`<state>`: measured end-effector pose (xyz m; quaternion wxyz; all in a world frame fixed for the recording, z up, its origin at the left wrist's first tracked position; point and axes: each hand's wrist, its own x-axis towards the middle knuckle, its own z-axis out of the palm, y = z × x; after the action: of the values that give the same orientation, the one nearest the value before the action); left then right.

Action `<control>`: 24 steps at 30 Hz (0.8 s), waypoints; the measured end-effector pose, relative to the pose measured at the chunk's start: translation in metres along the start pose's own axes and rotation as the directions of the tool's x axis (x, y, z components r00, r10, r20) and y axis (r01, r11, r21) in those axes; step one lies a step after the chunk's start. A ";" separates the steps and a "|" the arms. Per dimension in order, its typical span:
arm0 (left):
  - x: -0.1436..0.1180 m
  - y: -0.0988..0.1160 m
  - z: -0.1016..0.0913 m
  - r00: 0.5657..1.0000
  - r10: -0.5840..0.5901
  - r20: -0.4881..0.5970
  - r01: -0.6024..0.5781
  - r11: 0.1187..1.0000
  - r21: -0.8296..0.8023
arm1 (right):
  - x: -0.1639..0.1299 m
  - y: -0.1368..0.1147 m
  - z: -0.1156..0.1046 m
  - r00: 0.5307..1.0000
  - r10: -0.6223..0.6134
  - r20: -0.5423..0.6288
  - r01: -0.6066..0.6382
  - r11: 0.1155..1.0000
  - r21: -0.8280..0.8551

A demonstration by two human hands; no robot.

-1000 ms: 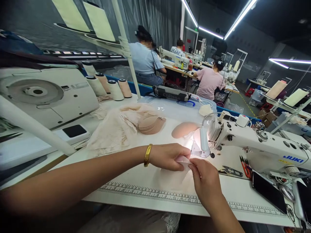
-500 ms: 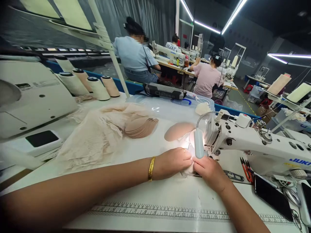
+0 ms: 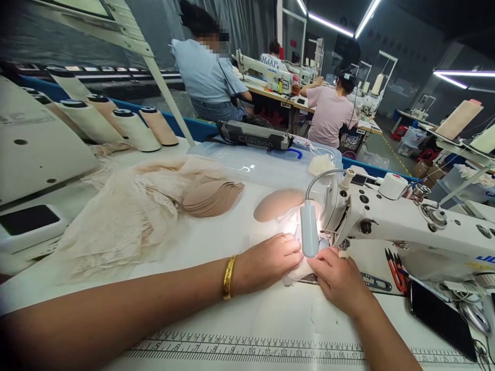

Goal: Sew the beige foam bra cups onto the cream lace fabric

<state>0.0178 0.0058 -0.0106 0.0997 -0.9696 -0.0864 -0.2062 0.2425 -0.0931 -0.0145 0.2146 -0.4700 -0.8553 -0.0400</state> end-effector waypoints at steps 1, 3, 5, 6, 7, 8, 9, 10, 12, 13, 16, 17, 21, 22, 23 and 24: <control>0.000 0.000 0.000 1.000 -0.009 0.006 0.009 1.000 -0.004 | 0.000 0.000 0.000 1.000 0.004 0.006 -0.004 1.000 0.004; 0.000 0.000 0.000 0.999 -0.030 0.014 0.030 0.999 -0.020 | 0.000 0.000 0.000 1.000 0.013 0.014 -0.013 1.000 0.009; -0.001 0.000 -0.001 0.999 -0.050 0.007 0.050 0.998 -0.038 | -0.001 -0.001 0.000 1.000 0.025 0.017 -0.025 1.000 0.008; -0.001 0.000 -0.001 0.998 -0.057 -0.001 0.057 0.997 -0.045 | -0.001 -0.001 0.000 0.999 0.030 0.017 -0.030 1.000 0.005; -0.001 0.001 -0.001 0.998 -0.060 -0.011 0.059 0.997 -0.049 | -0.001 -0.001 0.000 0.999 0.033 0.017 -0.033 0.999 0.003; -0.001 0.001 -0.001 0.998 -0.057 -0.016 0.056 0.997 -0.050 | -0.001 -0.001 0.001 0.999 0.034 0.017 -0.034 0.999 0.003; -0.001 0.001 -0.001 0.999 -0.049 -0.018 0.048 0.998 -0.049 | 0.000 -0.001 0.001 0.999 0.034 0.016 -0.034 0.999 0.004; -0.001 0.001 -0.001 0.999 -0.040 -0.018 0.040 0.998 -0.048 | 0.000 -0.001 0.001 0.999 0.032 0.015 -0.033 0.999 0.005; 0.000 0.000 -0.001 1.000 -0.024 -0.011 0.024 0.998 -0.051 | 0.001 -0.002 0.001 0.999 0.032 0.013 -0.032 0.999 -0.002; 0.000 0.000 0.000 1.000 -0.017 -0.005 0.017 0.998 -0.054 | 0.001 -0.002 0.001 0.999 0.034 0.007 -0.034 0.999 -0.016; 0.002 -0.004 0.000 1.000 0.005 0.007 -0.004 0.998 -0.066 | 0.003 -0.004 0.001 0.997 0.054 -0.051 -0.058 0.994 -0.088; 0.003 -0.006 0.001 1.000 0.016 0.007 -0.016 0.997 -0.069 | 0.003 -0.004 0.000 0.995 0.062 -0.078 -0.070 0.992 -0.108; 0.007 -0.016 0.006 0.997 0.071 -0.008 -0.072 0.994 -0.088 | 0.005 -0.006 0.000 0.989 0.079 -0.126 -0.095 0.988 -0.121; 0.009 -0.019 0.008 0.996 0.090 -0.010 -0.090 0.991 -0.098 | 0.005 -0.006 0.001 0.990 0.074 -0.118 -0.089 0.989 -0.122; 0.010 -0.021 0.010 0.993 0.114 -0.010 -0.115 0.987 -0.112 | 0.005 -0.006 0.001 0.991 0.072 -0.110 -0.086 0.988 -0.127; 0.011 -0.024 0.011 0.992 0.123 -0.012 -0.124 0.984 -0.125 | 0.005 -0.005 0.001 0.991 0.076 -0.107 -0.091 0.986 -0.143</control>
<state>0.0269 0.0325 -0.0123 0.0513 -0.9770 -0.0128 -0.2066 0.2358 -0.0920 -0.0130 0.2240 -0.5174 -0.8175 -0.1178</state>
